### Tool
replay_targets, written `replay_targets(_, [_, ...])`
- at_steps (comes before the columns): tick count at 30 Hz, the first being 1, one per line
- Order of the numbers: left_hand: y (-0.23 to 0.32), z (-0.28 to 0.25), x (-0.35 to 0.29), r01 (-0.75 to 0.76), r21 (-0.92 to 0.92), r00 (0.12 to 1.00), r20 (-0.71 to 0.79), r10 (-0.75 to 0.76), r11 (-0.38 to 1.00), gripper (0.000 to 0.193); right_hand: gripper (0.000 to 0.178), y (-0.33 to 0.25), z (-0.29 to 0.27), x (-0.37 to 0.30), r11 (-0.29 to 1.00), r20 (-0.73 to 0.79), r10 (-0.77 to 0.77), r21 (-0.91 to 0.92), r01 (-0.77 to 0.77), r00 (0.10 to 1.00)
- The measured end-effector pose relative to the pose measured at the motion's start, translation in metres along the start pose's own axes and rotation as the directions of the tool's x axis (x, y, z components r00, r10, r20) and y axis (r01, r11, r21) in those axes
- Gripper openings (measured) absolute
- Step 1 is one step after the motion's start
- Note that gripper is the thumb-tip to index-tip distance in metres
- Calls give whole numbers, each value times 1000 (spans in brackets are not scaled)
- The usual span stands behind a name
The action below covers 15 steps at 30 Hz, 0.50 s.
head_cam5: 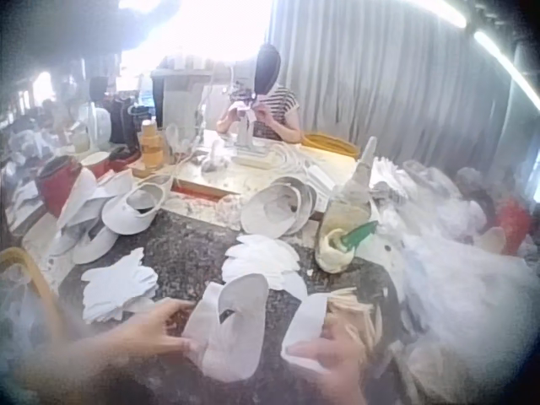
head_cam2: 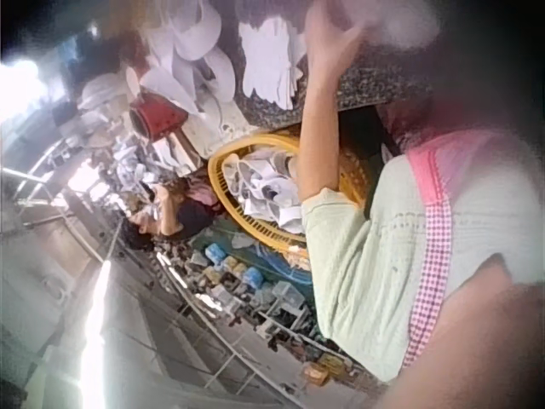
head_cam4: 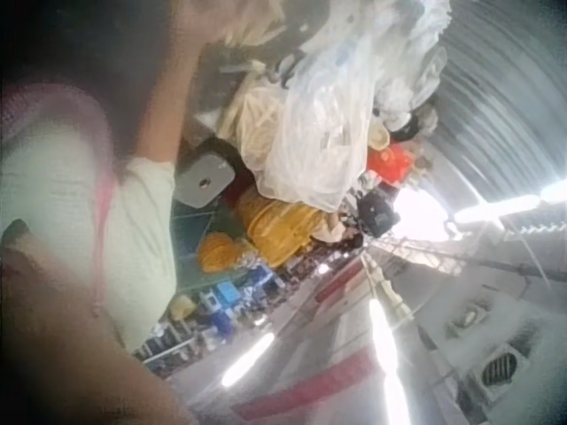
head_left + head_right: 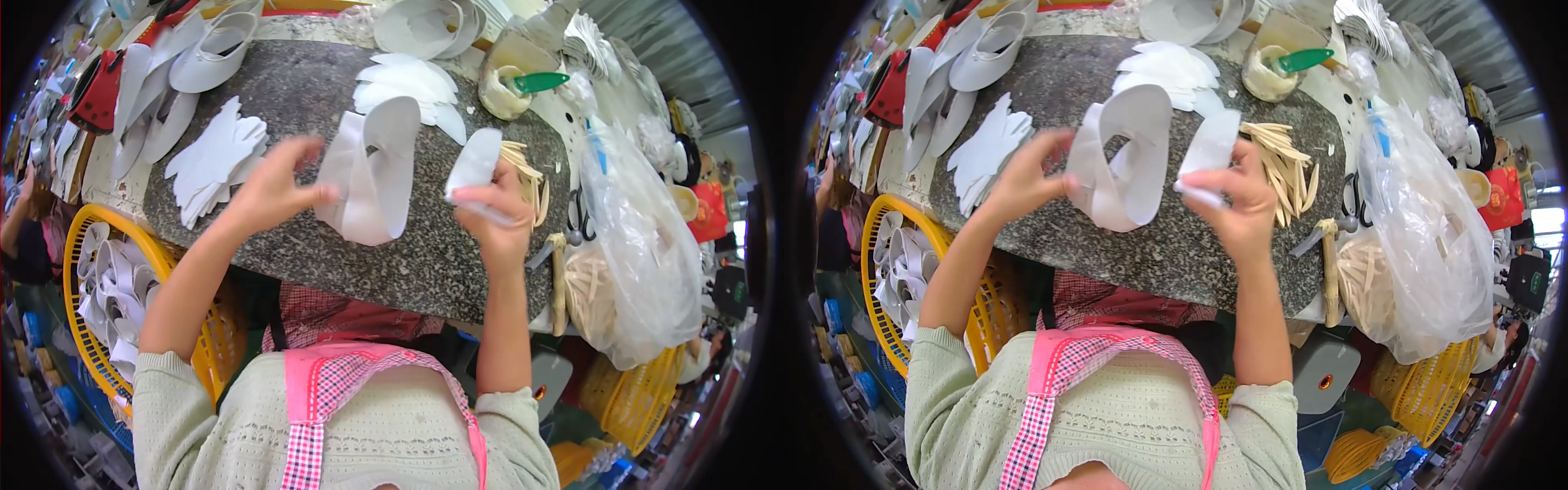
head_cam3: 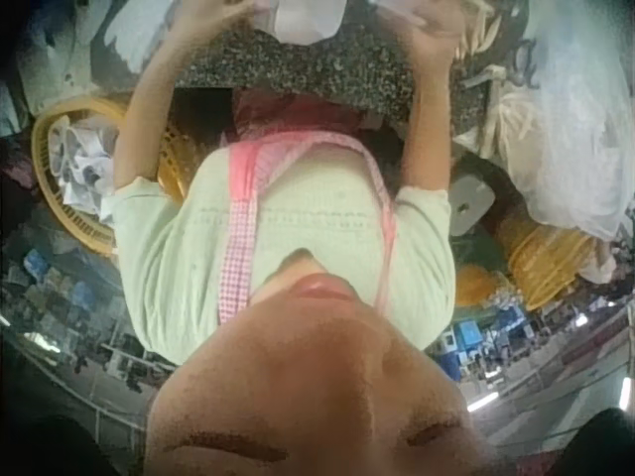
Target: The person assembles shoe uppers by fitting, gluing, and pressing fabric shoe lining pieces and decorative bows together by hand.
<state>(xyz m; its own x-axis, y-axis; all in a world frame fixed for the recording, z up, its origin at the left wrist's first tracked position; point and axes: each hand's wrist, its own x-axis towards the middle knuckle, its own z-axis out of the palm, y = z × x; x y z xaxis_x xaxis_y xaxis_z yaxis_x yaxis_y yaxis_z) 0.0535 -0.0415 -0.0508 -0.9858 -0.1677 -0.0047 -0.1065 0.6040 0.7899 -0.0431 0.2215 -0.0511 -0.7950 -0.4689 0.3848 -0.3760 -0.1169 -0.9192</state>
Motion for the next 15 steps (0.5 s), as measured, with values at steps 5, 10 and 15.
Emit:
replay_targets(5, [10,35,4,343,-505,916,367,-163,792,43,32,24,-1,-20,905,-14,-206,-383,185,979])
replay_targets(10, [-24,11,26,59,-445,871,461,171,894,18,29,39,4,-35,796,-45,-252,-578,180,967])
replay_targets(15, [-15,-3,35,-232,-304,831,432,351,924,13,22,35,28,-38,938,-103,-74,-344,34,992])
